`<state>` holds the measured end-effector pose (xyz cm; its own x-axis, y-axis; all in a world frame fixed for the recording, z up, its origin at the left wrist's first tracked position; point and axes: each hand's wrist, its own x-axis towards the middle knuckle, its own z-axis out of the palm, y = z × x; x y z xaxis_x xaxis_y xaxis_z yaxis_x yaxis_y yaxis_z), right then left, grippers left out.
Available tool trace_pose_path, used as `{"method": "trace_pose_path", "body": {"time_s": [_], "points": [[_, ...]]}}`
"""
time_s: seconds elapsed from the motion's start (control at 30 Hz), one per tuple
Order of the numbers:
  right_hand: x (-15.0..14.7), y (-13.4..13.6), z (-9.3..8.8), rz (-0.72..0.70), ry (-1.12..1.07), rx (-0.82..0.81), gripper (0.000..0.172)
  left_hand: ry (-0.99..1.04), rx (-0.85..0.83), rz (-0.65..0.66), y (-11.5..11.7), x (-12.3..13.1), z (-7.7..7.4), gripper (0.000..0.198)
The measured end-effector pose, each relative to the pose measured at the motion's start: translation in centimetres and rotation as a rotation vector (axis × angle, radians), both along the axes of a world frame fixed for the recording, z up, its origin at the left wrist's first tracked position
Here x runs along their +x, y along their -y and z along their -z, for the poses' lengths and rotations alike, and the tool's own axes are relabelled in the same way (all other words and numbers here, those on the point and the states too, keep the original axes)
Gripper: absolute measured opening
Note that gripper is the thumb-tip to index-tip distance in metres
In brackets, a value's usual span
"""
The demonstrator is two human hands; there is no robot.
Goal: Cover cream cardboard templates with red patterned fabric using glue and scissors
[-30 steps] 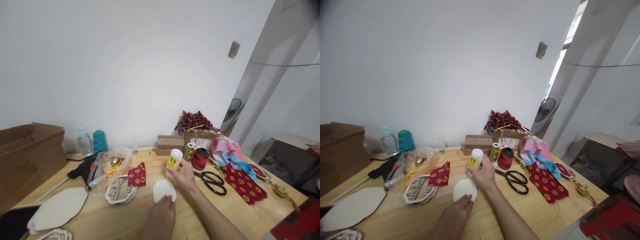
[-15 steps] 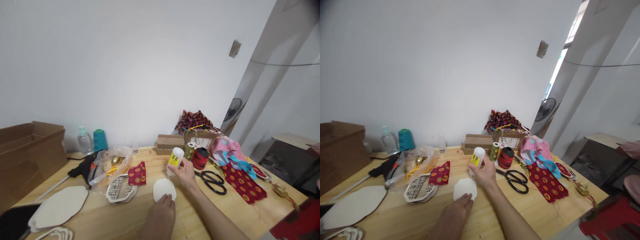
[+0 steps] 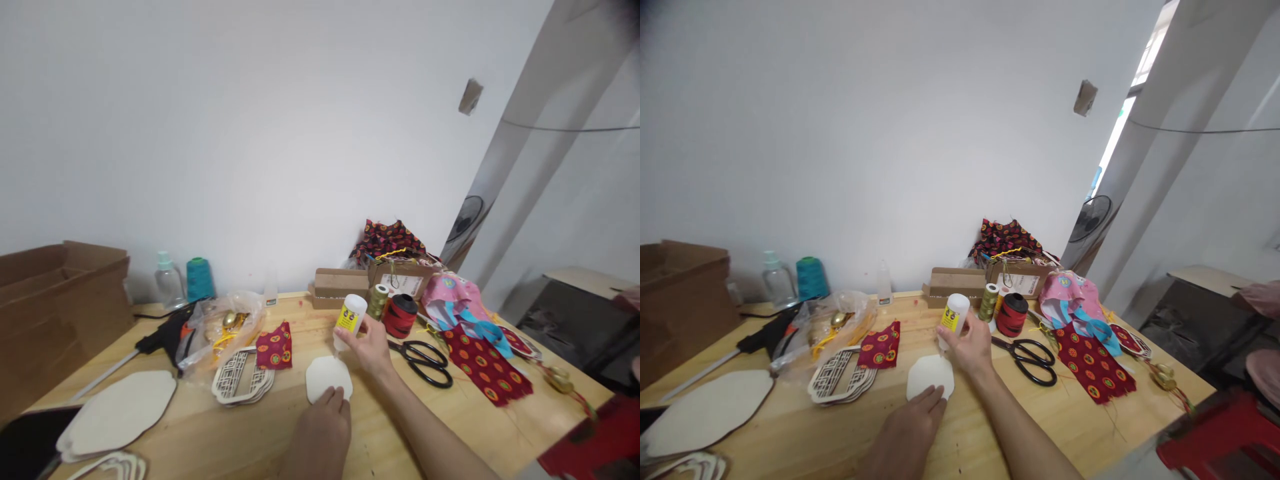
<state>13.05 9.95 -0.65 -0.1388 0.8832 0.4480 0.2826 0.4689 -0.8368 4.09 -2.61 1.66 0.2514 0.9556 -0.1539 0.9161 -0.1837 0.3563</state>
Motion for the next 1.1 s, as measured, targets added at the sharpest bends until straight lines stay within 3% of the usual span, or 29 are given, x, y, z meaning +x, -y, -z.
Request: {"method": "trace_pose_path", "body": {"time_s": [0.53,1.1], "points": [[0.1,-0.7,-0.9,0.028,-0.255,-0.129,0.034,-0.005,-0.009,0.010,0.1,0.0,-0.4,0.052],[-0.1,0.3,-0.2,0.057,0.051,0.040,0.028,-0.003,-0.037,0.003,0.0,-0.1,-0.5,0.050]]}}
